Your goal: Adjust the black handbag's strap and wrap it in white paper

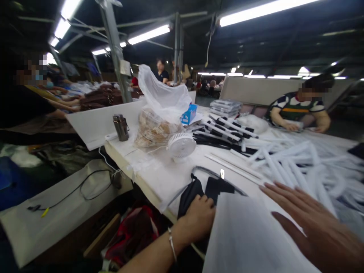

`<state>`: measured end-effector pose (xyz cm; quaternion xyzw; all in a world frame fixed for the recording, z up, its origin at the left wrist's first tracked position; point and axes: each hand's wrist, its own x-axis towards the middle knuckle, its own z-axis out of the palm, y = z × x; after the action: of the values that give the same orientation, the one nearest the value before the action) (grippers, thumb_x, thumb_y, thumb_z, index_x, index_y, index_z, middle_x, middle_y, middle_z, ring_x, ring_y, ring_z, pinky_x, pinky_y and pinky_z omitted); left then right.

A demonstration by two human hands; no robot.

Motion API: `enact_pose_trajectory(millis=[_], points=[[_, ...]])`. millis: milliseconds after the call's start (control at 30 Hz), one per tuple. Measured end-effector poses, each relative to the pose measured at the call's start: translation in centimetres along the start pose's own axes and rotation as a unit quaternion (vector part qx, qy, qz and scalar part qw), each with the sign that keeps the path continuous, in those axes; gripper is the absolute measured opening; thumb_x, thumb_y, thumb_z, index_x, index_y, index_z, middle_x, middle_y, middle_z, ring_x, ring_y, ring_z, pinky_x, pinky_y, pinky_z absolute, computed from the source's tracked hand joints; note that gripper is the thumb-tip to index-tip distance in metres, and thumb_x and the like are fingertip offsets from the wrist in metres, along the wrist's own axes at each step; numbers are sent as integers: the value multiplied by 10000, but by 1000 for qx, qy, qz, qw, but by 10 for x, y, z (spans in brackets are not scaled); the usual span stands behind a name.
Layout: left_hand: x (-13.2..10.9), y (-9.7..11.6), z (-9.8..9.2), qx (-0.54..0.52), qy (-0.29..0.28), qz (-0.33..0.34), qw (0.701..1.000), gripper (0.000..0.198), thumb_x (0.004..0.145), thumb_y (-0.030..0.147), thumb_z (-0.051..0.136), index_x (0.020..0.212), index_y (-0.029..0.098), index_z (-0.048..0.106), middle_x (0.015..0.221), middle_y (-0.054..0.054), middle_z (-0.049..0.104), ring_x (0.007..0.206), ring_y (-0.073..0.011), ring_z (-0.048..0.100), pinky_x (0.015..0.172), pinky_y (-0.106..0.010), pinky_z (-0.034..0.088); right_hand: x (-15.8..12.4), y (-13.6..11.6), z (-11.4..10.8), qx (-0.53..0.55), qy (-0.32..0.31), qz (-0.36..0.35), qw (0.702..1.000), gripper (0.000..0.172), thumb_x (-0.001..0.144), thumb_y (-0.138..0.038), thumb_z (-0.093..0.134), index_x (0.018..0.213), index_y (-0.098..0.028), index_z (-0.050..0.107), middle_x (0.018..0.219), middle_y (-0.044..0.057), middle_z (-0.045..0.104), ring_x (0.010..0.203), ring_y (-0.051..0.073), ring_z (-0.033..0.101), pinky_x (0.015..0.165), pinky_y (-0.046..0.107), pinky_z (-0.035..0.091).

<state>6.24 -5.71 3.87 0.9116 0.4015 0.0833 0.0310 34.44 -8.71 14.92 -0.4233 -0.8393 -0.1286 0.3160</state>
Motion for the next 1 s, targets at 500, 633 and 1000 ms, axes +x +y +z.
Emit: enact_pose_trajectory(millis=[500,633,1000], points=[[-1,2,-26,-10,-41,17,999,224,995,312,464,1117,187,605,1080,-80,616,994,-247,530,834,-392,402,-70,-105,40,-14,-300,-108,948,1149,539,-347,808,1548,-222,273,1582,167,298,1410,438,326,1172,622,202],[-2,4,-27,-7,-15,9,1000,185,988,283,474,1064,184,611,1049,-71,621,981,-252,535,820,-394,399,-69,-100,25,-85,-222,-182,954,943,606,-39,609,1498,-248,385,1568,118,352,1461,347,261,1214,549,97],[-1,3,-26,-27,-8,6,1000,216,988,300,469,970,176,645,993,-86,649,958,-252,577,819,-399,430,-83,-88,23,-125,-217,-218,943,945,592,-7,570,1488,-259,405,1570,38,365,1503,305,132,1235,537,-37]])
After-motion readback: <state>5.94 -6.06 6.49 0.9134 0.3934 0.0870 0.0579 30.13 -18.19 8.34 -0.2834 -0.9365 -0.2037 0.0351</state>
